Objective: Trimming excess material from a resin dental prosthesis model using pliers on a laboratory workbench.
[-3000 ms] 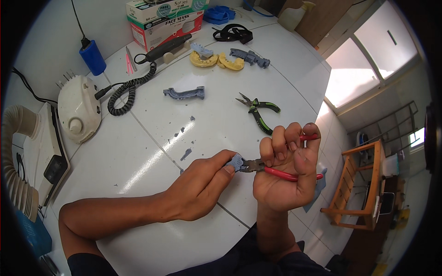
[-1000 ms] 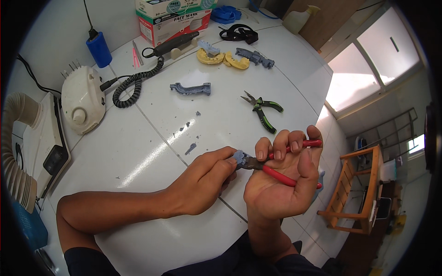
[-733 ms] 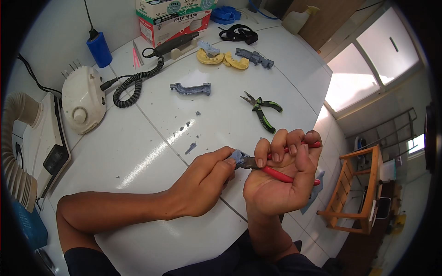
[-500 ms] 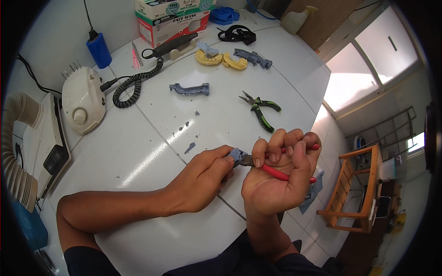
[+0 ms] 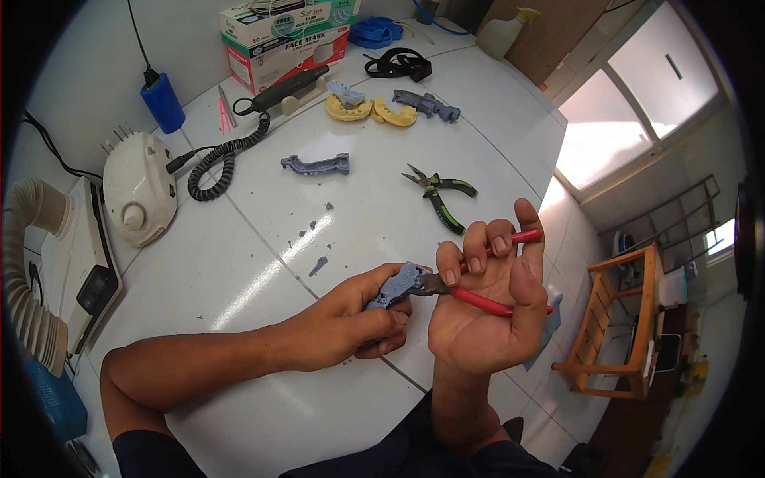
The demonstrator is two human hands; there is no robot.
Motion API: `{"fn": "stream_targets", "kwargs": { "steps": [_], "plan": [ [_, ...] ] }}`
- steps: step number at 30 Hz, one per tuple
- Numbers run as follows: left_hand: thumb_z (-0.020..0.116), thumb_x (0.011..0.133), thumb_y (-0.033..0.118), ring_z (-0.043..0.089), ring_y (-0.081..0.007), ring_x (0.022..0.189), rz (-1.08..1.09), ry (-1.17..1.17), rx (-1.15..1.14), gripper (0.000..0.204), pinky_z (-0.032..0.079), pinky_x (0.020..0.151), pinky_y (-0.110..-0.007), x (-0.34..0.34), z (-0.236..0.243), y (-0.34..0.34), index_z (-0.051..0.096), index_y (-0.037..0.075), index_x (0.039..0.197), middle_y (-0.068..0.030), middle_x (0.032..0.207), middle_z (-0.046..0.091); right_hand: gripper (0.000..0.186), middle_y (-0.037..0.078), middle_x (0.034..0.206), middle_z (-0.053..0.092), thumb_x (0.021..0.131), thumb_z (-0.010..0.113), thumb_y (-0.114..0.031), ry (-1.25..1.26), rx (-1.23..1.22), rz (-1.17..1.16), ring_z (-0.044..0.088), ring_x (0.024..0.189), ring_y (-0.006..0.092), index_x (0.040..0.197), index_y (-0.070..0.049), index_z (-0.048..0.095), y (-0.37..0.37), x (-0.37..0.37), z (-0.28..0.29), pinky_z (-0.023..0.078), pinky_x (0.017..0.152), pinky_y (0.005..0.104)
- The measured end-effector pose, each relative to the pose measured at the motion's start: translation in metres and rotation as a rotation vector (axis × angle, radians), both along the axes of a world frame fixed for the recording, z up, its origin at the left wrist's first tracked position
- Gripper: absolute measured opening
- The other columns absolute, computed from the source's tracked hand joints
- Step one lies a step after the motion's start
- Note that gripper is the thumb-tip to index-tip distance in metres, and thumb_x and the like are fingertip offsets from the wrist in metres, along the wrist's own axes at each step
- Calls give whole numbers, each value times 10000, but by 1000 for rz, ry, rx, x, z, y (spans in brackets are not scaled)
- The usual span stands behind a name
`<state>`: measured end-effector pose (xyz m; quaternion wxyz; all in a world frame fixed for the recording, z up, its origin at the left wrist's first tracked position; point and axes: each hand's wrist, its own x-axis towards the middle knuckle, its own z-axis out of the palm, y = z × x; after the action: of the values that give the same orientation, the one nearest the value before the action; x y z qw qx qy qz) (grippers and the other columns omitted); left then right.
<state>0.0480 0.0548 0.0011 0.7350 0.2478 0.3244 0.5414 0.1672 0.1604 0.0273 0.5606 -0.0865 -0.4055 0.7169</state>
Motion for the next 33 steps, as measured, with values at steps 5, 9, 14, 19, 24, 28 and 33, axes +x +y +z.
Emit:
{"fn": "stream_targets", "kwargs": {
  "steps": [5, 9, 14, 19, 24, 28, 33],
  "plan": [
    [523, 932, 22, 479, -110, 712, 2, -125, 57, 409, 375, 568, -239, -1, -10, 1, 412, 84, 1321, -10, 891, 401, 706, 50, 989, 433, 852, 565, -257, -23, 26, 3, 418, 808, 135, 1451, 34, 328, -2, -4, 1, 405, 654, 323],
    [497, 932, 3, 467, -108, 701, 14, -136, 38, 408, 367, 567, -243, 0, -10, 1, 400, 82, 1320, -13, 884, 404, 758, 54, 1009, 424, 823, 579, -250, -58, 57, -47, 417, 820, 135, 1470, 33, 303, -10, -7, 2, 409, 676, 331],
    [474, 935, 0, 460, -107, 701, -2, -186, 30, 438, 364, 581, -243, 3, -14, 0, 384, 83, 1355, -16, 891, 409, 724, 56, 1007, 416, 799, 577, -218, -50, 60, -62, 411, 817, 139, 1434, 24, 324, -13, -7, 0, 405, 671, 331],
    [449, 984, 34, 441, -93, 704, 16, -171, 54, 285, 359, 578, -239, 5, -11, -1, 433, 77, 1266, 4, 842, 399, 597, 56, 984, 412, 789, 561, -167, 3, 43, -36, 404, 786, 139, 1338, 0, 395, -14, -8, 0, 400, 647, 331],
    [455, 989, 48, 450, -95, 720, 42, -184, 26, 277, 363, 584, -241, 6, -10, 1, 428, 77, 1263, 2, 857, 407, 518, 58, 970, 407, 775, 546, -123, -34, 76, -100, 393, 737, 145, 1268, -17, 430, -18, -8, 1, 376, 594, 318],
    [459, 985, 52, 469, -96, 734, 32, -140, 47, 278, 366, 586, -242, 5, -11, 1, 425, 77, 1260, -1, 874, 419, 552, 61, 968, 403, 771, 551, -130, -48, 22, -96, 401, 750, 147, 1293, -9, 423, -15, -8, 2, 388, 624, 328],
    [483, 992, 42, 459, -100, 742, 32, -176, 34, 395, 356, 600, -243, 3, -15, 0, 377, 108, 1367, -10, 921, 425, 760, 72, 1006, 398, 720, 576, -153, -80, 123, -25, 416, 817, 156, 1419, 23, 335, -8, -6, -1, 409, 749, 376]
  ]
}}
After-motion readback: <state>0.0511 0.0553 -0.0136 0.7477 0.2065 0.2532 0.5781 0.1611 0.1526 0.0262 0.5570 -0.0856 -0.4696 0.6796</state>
